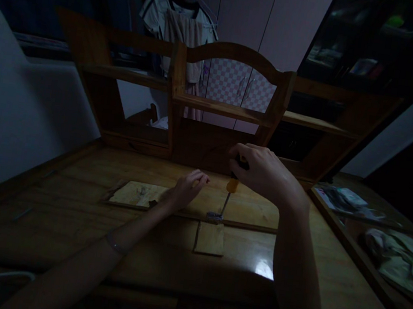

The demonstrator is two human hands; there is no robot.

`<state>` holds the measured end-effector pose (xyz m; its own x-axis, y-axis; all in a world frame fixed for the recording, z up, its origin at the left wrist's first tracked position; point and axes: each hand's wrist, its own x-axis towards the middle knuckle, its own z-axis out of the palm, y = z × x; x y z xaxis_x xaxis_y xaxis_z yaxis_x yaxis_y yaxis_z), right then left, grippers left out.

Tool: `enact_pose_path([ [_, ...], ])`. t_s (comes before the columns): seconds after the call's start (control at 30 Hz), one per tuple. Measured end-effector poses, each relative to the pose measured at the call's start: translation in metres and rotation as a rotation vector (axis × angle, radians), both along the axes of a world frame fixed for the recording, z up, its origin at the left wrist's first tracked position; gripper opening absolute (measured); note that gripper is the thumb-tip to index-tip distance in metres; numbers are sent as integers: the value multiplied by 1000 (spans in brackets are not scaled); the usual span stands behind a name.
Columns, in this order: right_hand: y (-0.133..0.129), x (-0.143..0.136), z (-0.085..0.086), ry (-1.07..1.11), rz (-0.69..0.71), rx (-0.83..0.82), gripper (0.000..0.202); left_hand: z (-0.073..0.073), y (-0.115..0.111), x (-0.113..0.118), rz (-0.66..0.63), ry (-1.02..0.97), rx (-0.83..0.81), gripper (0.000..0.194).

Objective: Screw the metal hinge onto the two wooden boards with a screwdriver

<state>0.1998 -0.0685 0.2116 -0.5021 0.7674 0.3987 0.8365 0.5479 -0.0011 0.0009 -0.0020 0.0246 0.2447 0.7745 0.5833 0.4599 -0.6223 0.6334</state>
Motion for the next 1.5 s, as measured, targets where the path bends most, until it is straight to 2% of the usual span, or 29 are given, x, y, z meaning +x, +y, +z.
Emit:
enact_pose_path([
  [0.1, 1, 2, 0, -28, -53, 28, 24, -6, -5, 6, 70, 175, 116, 22],
  [0.23, 0, 6, 2, -19, -60, -25, 26, -9, -12, 11, 40, 326, 188, 17],
  [0.47, -2, 7, 4, -5, -32, -59, 26, -3, -12, 6, -15, 369, 61, 20],
  [0.7, -7, 6, 4, -80, -195, -1, 44, -8, -7, 8, 35, 463, 65, 24],
  [0.9, 2, 9, 1, 13, 44, -43, 22, -4, -10, 9, 51, 530, 49, 24],
  [1.13, 3, 6, 0, -15, -51, 11, 24, -1, -14, 6, -38, 710, 155, 19],
  [1.23, 0, 5, 2, -22, -75, 3, 26, -5, -13, 6, -60, 752, 104, 20],
  [1.33, -1, 6, 4, 3, -48, -52, 26, -8, -11, 5, -26, 743, 20, 21],
  [1.5, 5, 8, 2, 16, 18, -44, 20, -8, -11, 1, -7, 731, 38, 20],
])
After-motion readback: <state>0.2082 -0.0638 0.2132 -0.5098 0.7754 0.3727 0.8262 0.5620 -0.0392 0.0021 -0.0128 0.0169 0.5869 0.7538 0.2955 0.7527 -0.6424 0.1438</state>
